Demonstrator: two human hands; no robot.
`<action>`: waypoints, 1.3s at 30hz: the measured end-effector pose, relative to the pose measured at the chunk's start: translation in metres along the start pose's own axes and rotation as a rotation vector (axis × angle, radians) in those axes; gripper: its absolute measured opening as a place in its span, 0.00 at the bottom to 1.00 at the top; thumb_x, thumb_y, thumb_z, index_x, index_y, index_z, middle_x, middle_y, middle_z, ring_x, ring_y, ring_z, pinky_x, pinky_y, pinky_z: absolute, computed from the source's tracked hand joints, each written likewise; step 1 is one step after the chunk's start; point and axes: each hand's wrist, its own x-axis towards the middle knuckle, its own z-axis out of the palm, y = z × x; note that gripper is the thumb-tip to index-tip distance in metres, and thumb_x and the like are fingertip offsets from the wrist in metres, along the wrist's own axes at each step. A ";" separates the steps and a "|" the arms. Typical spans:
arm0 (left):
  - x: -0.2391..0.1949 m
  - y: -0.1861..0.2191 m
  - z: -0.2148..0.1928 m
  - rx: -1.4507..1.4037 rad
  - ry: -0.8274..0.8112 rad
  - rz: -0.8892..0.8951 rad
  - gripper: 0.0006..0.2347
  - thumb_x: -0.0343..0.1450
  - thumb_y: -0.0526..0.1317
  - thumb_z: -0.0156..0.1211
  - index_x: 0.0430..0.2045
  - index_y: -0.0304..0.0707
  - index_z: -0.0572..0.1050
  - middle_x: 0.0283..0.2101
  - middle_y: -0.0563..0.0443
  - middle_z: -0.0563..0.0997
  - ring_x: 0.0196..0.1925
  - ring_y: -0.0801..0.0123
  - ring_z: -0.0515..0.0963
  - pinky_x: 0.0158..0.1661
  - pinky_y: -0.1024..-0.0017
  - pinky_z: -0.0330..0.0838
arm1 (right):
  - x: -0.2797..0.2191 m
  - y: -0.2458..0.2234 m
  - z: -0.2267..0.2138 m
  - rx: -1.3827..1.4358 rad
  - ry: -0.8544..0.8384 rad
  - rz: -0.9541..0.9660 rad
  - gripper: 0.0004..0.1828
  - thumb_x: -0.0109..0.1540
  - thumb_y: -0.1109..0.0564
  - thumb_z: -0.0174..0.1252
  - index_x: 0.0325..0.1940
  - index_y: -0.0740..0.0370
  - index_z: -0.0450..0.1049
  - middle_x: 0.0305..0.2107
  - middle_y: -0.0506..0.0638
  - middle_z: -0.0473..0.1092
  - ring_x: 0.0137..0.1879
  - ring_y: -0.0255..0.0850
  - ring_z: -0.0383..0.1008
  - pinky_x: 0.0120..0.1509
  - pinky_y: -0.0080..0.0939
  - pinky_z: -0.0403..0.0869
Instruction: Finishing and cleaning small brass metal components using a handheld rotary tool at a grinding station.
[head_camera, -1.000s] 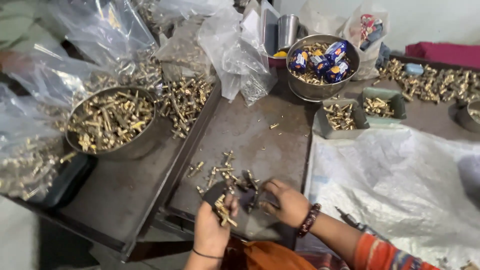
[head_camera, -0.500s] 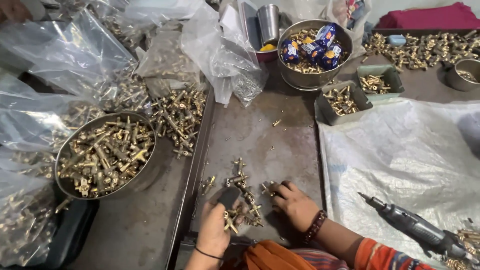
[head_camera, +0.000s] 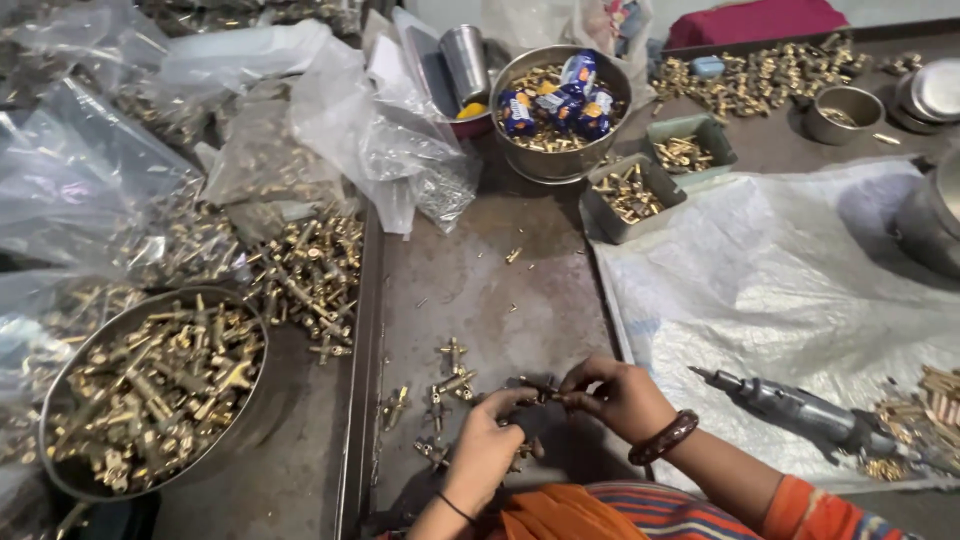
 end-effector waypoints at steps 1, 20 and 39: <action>-0.001 0.005 0.003 0.006 -0.012 -0.004 0.13 0.68 0.31 0.56 0.46 0.37 0.80 0.21 0.48 0.82 0.16 0.76 0.73 0.19 0.79 0.62 | -0.005 -0.003 -0.001 0.002 0.011 0.008 0.08 0.55 0.62 0.67 0.39 0.58 0.81 0.36 0.45 0.80 0.44 0.36 0.84 0.46 0.37 0.80; -0.002 0.018 0.078 -0.042 0.021 0.201 0.20 0.64 0.24 0.53 0.49 0.32 0.82 0.29 0.49 0.84 0.22 0.79 0.73 0.24 0.80 0.66 | -0.039 0.027 -0.050 0.155 -0.119 0.108 0.16 0.67 0.49 0.52 0.41 0.65 0.78 0.22 0.47 0.77 0.30 0.33 0.78 0.37 0.36 0.77; 0.002 0.007 0.057 -0.030 -0.163 0.197 0.18 0.66 0.22 0.52 0.51 0.24 0.77 0.33 0.46 0.83 0.29 0.73 0.81 0.33 0.76 0.77 | -0.049 0.025 -0.029 0.329 -0.104 0.081 0.19 0.69 0.48 0.48 0.37 0.66 0.74 0.21 0.47 0.72 0.29 0.34 0.75 0.36 0.36 0.76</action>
